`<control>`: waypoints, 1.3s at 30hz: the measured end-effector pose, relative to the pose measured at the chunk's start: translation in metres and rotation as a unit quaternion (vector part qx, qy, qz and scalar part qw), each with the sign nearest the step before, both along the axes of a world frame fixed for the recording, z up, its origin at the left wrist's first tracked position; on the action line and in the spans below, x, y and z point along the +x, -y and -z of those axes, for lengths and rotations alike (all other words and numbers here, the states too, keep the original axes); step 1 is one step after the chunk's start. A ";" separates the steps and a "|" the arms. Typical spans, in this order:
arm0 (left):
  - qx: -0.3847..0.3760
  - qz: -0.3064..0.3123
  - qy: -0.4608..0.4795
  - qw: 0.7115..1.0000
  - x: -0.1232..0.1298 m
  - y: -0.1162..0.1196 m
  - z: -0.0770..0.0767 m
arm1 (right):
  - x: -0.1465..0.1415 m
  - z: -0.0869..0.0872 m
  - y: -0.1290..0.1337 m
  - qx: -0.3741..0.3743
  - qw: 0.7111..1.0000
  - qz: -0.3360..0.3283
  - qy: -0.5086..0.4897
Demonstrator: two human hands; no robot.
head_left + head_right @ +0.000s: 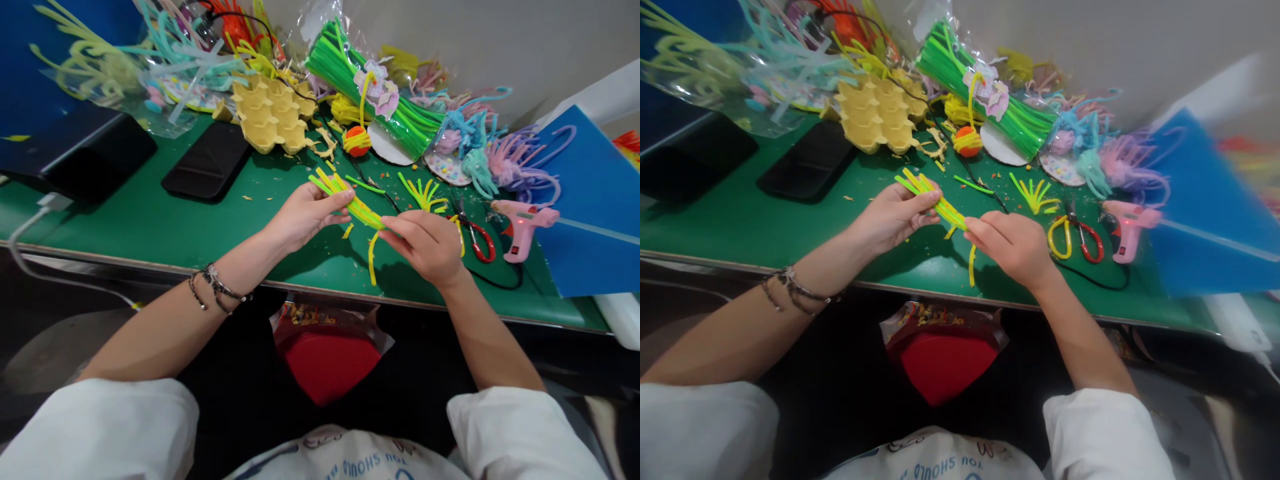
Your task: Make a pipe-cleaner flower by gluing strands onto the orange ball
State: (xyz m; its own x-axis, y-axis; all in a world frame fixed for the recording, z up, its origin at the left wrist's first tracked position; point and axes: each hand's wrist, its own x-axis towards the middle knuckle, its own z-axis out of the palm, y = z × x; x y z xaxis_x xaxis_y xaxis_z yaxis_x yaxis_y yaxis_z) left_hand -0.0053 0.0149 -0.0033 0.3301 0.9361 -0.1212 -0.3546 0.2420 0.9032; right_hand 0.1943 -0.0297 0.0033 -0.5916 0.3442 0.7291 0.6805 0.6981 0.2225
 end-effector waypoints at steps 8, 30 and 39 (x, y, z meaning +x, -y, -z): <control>-0.010 -0.002 -0.017 1.000 0.001 0.001 0.000 | 0.001 0.001 0.000 0.013 1.000 -0.022 -0.003; -0.015 0.005 -0.001 1.000 0.001 0.002 -0.001 | -0.005 -0.003 0.003 -0.032 0.998 -0.024 -0.052; 0.016 -0.006 -0.037 0.999 0.000 -0.001 0.002 | 0.002 -0.010 0.004 -0.017 0.998 -0.025 -0.051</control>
State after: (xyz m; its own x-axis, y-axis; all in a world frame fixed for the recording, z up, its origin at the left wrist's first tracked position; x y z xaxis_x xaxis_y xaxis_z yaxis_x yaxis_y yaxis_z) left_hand -0.0049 0.0159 -0.0053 0.3106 0.9435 -0.1156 -0.2892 0.2097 0.9340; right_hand 0.1960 -0.0340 0.0133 -0.5315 0.3421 0.7749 0.6632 0.7372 0.1295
